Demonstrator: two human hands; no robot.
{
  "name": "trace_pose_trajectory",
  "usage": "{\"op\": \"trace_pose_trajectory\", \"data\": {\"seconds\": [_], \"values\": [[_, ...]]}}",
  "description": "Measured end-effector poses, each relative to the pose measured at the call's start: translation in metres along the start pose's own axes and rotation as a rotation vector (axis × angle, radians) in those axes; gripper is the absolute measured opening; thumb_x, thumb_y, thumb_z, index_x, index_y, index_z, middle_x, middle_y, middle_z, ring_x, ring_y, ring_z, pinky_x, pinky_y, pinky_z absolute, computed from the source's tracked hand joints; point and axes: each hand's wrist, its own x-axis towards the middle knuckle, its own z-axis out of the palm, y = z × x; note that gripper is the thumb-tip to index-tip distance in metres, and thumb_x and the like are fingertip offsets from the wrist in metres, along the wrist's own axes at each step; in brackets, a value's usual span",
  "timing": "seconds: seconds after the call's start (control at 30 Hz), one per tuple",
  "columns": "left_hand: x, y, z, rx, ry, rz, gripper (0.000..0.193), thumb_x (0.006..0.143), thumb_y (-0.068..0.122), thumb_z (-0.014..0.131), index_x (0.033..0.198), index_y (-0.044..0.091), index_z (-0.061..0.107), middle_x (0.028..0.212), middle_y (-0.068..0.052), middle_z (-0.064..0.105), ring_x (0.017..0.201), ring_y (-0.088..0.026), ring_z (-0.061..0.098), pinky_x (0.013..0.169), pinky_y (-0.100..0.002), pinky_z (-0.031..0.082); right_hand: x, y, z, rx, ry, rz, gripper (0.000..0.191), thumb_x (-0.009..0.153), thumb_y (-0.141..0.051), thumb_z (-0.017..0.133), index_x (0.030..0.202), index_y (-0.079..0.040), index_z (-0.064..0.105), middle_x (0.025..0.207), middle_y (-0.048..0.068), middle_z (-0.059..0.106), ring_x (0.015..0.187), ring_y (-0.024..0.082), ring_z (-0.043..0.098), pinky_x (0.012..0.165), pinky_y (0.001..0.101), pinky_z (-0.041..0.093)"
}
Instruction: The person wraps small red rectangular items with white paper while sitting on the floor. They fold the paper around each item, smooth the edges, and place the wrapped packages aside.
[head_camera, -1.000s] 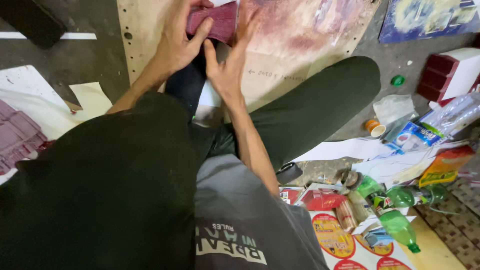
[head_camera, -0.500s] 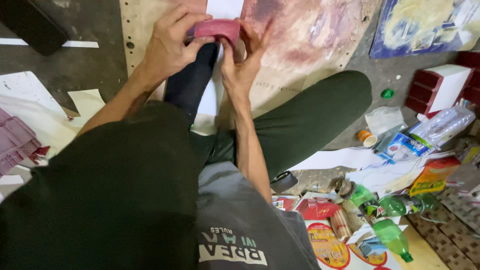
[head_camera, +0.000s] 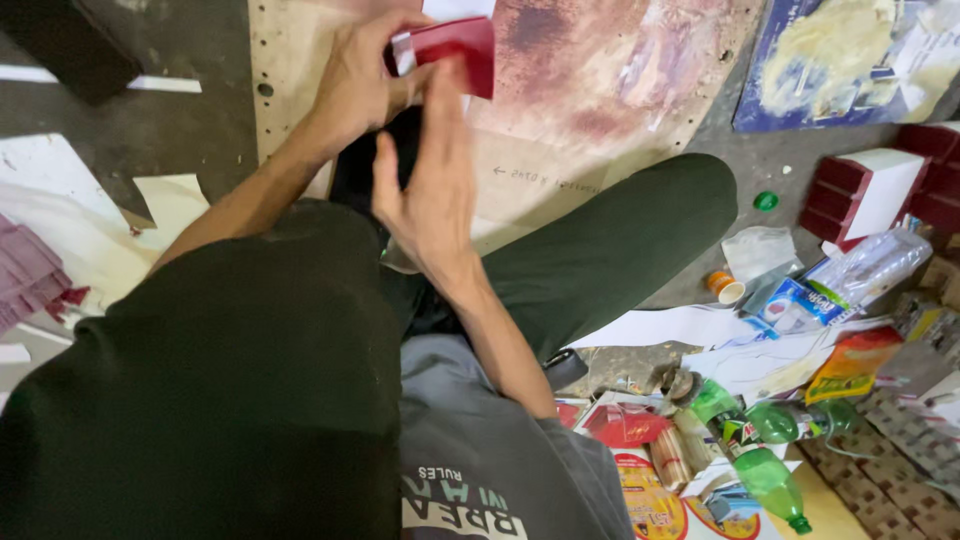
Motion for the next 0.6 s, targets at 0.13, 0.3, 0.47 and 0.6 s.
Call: {"op": "trace_pose_trajectory", "data": {"seconds": [0.13,0.3,0.47,0.6], "values": [[-0.012,0.015,-0.010,0.246,0.035,0.383,0.040,0.091,-0.002,0.078,0.127,0.003,0.062,0.127,-0.016,0.064,0.119,-0.035,0.064,0.106,-0.042,0.053,0.007,0.023,-0.003,-0.437,-0.014,-0.071,0.094,0.086,0.007,0.069,0.165,-0.013,0.022,0.173,0.019,0.020,0.159,0.044,0.026,0.133,0.0492,0.028],[-0.012,0.010,0.016,0.025,0.121,0.330,0.056,0.081,-0.006,0.077,0.132,-0.002,0.056,0.136,-0.024,0.051,0.130,-0.044,0.050,0.107,-0.046,0.044,0.017,0.060,0.008,0.321,0.240,0.082,0.091,0.094,0.012,0.056,0.169,-0.012,0.011,0.170,0.015,0.024,0.158,0.030,0.029,0.131,0.0426,0.027],[-0.013,-0.002,0.035,-0.015,0.085,0.201,0.051,0.089,-0.007,0.076,0.135,0.005,0.058,0.130,-0.015,0.055,0.131,-0.034,0.059,0.113,-0.043,0.047,0.017,0.082,0.016,0.707,0.281,0.121,0.101,0.097,0.014,0.052,0.169,-0.020,-0.011,0.174,0.012,0.024,0.159,0.026,0.028,0.133,0.0394,0.028],[-0.012,0.000,0.038,0.031,0.046,0.146,0.042,0.094,-0.007,0.074,0.132,0.006,0.060,0.129,-0.014,0.057,0.130,-0.033,0.059,0.111,-0.040,0.048,0.016,0.087,0.005,0.463,0.209,0.157,0.080,0.096,0.012,0.063,0.163,-0.007,0.023,0.159,0.017,0.045,0.148,0.032,0.043,0.129,0.0436,0.037]]}}
